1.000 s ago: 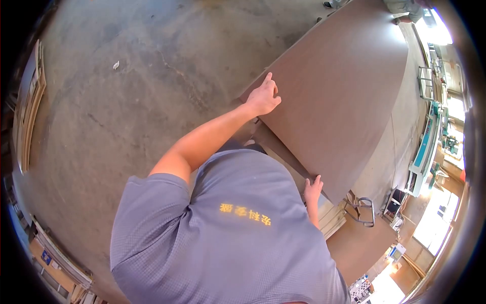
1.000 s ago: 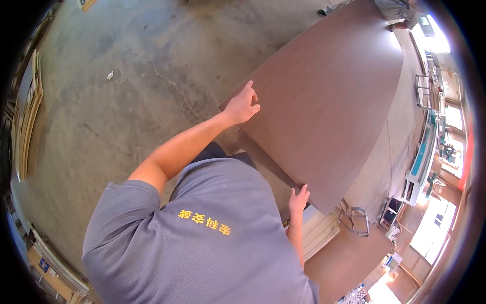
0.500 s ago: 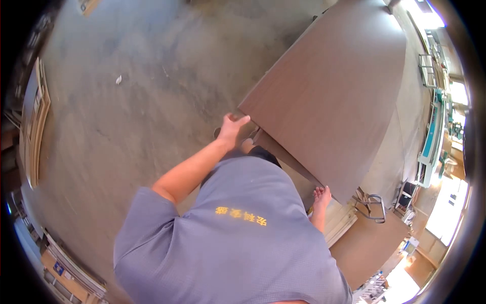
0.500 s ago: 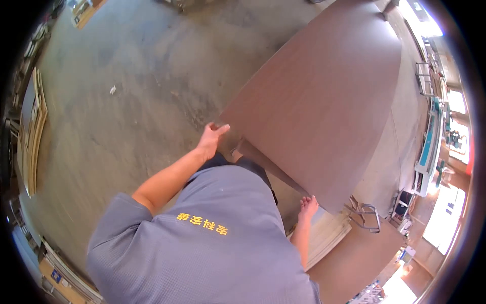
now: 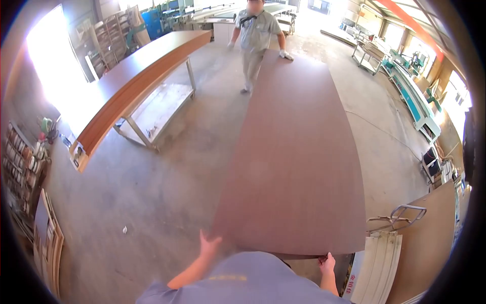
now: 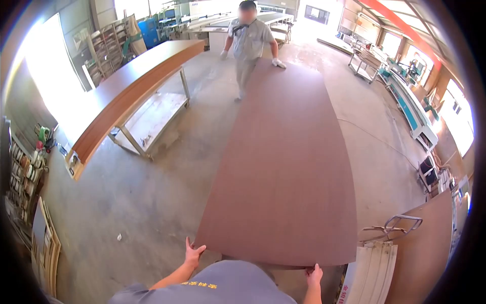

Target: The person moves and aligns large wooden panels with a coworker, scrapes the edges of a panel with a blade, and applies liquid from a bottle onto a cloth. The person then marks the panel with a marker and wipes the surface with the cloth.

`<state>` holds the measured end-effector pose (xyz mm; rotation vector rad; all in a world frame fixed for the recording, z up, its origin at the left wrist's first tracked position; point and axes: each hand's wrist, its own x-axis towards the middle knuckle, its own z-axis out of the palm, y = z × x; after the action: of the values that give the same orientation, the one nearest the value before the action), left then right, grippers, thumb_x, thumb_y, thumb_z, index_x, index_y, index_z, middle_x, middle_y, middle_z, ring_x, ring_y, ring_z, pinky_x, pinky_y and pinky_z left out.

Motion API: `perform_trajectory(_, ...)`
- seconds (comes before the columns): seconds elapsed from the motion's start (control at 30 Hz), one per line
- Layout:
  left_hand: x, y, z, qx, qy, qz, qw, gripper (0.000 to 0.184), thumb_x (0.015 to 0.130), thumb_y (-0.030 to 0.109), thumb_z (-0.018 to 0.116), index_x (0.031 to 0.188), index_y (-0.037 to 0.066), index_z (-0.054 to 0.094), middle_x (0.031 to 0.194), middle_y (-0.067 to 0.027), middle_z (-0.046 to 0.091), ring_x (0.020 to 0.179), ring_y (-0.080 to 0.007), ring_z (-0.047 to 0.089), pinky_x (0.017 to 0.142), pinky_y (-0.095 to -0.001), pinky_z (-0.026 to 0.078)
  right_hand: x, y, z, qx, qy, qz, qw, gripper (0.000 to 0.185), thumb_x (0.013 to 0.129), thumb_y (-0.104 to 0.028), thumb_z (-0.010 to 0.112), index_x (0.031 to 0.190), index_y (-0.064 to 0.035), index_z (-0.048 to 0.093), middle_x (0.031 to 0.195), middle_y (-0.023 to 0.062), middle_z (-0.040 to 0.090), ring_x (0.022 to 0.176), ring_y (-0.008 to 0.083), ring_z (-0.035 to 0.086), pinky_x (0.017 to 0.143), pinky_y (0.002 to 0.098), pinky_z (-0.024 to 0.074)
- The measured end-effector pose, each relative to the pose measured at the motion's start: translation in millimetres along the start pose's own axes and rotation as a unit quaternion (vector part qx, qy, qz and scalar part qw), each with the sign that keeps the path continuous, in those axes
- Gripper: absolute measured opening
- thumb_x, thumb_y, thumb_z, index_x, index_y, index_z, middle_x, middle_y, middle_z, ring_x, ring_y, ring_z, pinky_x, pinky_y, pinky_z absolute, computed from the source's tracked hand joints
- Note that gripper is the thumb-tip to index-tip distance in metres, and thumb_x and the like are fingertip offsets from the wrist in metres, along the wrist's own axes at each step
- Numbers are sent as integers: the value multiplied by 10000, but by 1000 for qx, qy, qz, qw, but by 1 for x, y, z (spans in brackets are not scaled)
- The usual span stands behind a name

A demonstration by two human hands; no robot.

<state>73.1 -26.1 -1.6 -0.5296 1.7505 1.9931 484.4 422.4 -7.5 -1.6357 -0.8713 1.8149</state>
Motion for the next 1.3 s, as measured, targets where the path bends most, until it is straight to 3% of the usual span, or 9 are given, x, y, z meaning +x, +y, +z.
perform_trajectory(0.07,24,-4,-20,125,-102,99,982,1068,799,-68,839,1671,79,241,1476,-97,571,1274,-252,613,1075,-392,514,-3,1,7,-7,11,30,999,376,1080,-477,500,1029,-116,595,835,59,644,758,270,629,698,458,509)
perform_trajectory(0.17,29,15,-24,98,-209,88,969,975,795,-63,838,1633,40,351,1496,-89,584,1305,-219,595,1099,-359,483,-5,2,8,-28,31,56,998,447,1097,-512,450,1032,-107,627,840,68,666,746,275,630,703,466,512)
perform_trajectory(0.4,-8,39,-18,80,-190,34,978,788,927,16,733,1628,42,375,1486,-65,598,1309,-198,585,1111,-384,482,4,-6,10,70,-99,2,993,380,1113,-424,492,1206,-92,652,1092,46,682,926,219,632,786,416,540)
perform_trajectory(0.47,-2,15,-32,104,-171,147,969,754,886,50,759,1576,22,456,1433,-119,646,1322,-207,602,1132,-377,478,2,-23,-7,-51,-134,33,989,338,1103,-405,532,1169,-93,644,1084,48,673,992,231,630,878,412,550)
perform_trajectory(0.57,9,4,-66,40,-157,98,982,506,944,8,640,1448,6,597,1415,-95,659,1283,-200,616,1125,-367,478,-19,-33,-1,-164,-108,103,975,410,1084,-498,531,1096,-100,632,991,88,683,935,263,663,852,428,564)
perform_trajectory(0.67,8,25,-51,-133,-86,-26,987,487,990,100,654,1465,23,581,1412,-89,652,1270,-212,611,1123,-382,470,-45,-32,16,-253,-88,113,957,465,1096,-499,494,1164,-56,616,1037,111,684,937,270,673,818,412,564)
perform_trajectory(0.73,5,43,-38,-273,-160,-134,939,502,1035,193,636,1506,46,542,1431,-85,626,1305,-226,580,1151,-400,433,-54,-27,19,-297,-87,122,943,535,1101,-506,471,1255,-5,584,1081,137,679,923,274,674,796,401,562)
perform_trajectory(0.83,13,42,-31,-272,-258,-134,917,502,1085,250,554,1547,64,498,1452,-68,602,1311,-217,561,1144,-405,420,-59,-15,15,-329,-96,140,929,566,1099,-512,475,1295,12,565,1090,157,675,920,293,674,827,419,563)
perform_trajectory(1.3,13,46,-14,-239,-252,-141,927,436,1119,290,490,1499,86,552,1320,-29,667,1182,-169,592,1006,-368,451,-93,-12,0,-402,-201,135,883,647,1100,-537,454,1374,42,543,1181,199,683,1061,330,676,953,437,559)
